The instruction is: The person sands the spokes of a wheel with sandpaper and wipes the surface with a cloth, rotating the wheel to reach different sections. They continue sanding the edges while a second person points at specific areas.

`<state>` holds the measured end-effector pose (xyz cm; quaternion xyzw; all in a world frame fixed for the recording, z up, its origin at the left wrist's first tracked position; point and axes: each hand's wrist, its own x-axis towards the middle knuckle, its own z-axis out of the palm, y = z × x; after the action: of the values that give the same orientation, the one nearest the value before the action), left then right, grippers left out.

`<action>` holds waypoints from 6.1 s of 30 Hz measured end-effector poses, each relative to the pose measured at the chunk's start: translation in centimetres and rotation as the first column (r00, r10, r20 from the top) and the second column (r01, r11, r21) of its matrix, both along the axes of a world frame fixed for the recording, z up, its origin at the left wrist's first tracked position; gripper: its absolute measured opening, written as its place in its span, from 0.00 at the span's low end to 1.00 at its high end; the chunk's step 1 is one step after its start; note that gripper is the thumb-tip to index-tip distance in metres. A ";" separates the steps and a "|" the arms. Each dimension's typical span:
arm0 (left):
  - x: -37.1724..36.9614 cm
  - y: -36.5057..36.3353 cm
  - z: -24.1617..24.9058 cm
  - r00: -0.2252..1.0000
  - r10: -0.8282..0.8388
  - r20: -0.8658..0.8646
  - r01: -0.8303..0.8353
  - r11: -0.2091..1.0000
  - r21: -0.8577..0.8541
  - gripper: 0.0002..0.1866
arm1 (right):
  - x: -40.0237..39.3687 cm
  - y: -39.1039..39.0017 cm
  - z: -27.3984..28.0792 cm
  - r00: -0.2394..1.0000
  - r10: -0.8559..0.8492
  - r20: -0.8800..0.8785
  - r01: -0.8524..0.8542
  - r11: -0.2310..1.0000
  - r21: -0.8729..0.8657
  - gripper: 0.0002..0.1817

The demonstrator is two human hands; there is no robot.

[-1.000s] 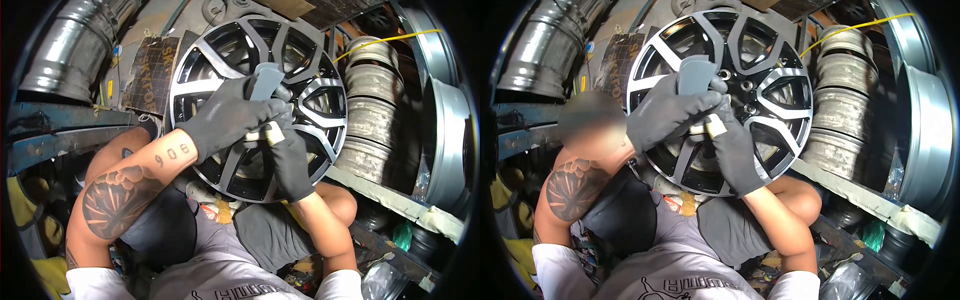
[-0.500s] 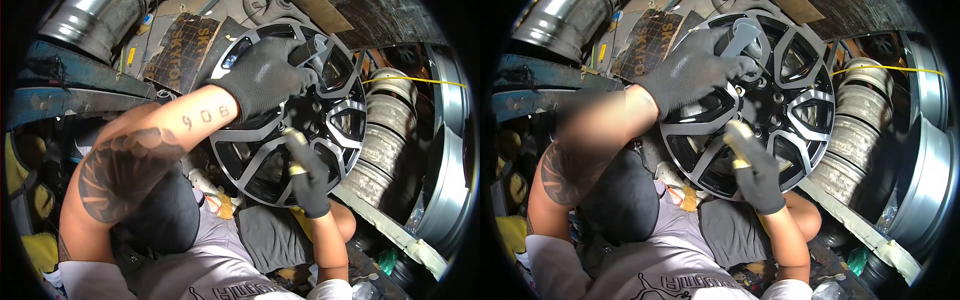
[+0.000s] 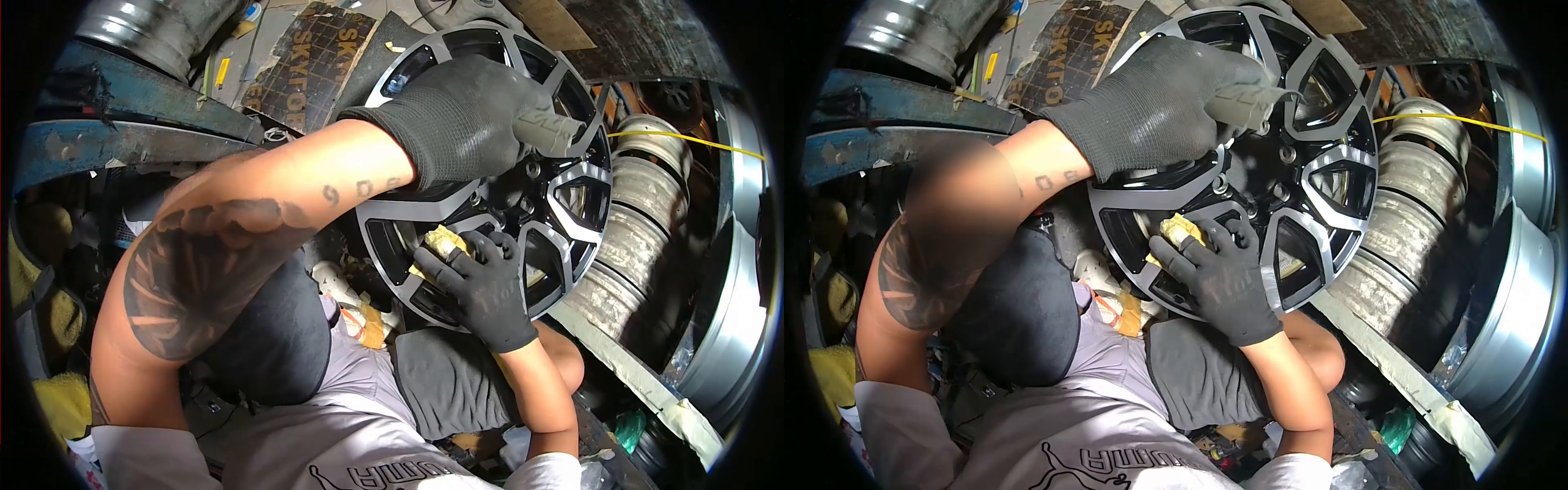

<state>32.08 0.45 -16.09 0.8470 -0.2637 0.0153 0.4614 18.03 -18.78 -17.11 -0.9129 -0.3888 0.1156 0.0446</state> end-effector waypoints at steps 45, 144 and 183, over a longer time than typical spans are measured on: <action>0.8 0.5 -0.6 0.998 -0.045 0.042 0.043 0.998 0.051 0.22 | -1.6 -0.8 -2.4 0.976 0.087 0.202 -0.093 0.996 0.020 0.27; 0.7 0.6 0.6 0.994 -0.046 0.099 0.034 0.992 0.124 0.30 | -2.3 0.2 -1.8 0.975 -0.098 0.198 0.090 0.995 0.049 0.27; 1.1 0.7 0.9 0.997 -0.075 0.007 0.075 0.997 0.031 0.13 | 1.2 -3.3 -2.5 0.875 -0.484 0.018 0.479 0.871 0.105 0.39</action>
<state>33.22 1.15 -15.24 0.8434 -0.2972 -0.0026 0.4475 19.20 -22.03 -19.57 -0.9800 -0.1554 0.0618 0.1078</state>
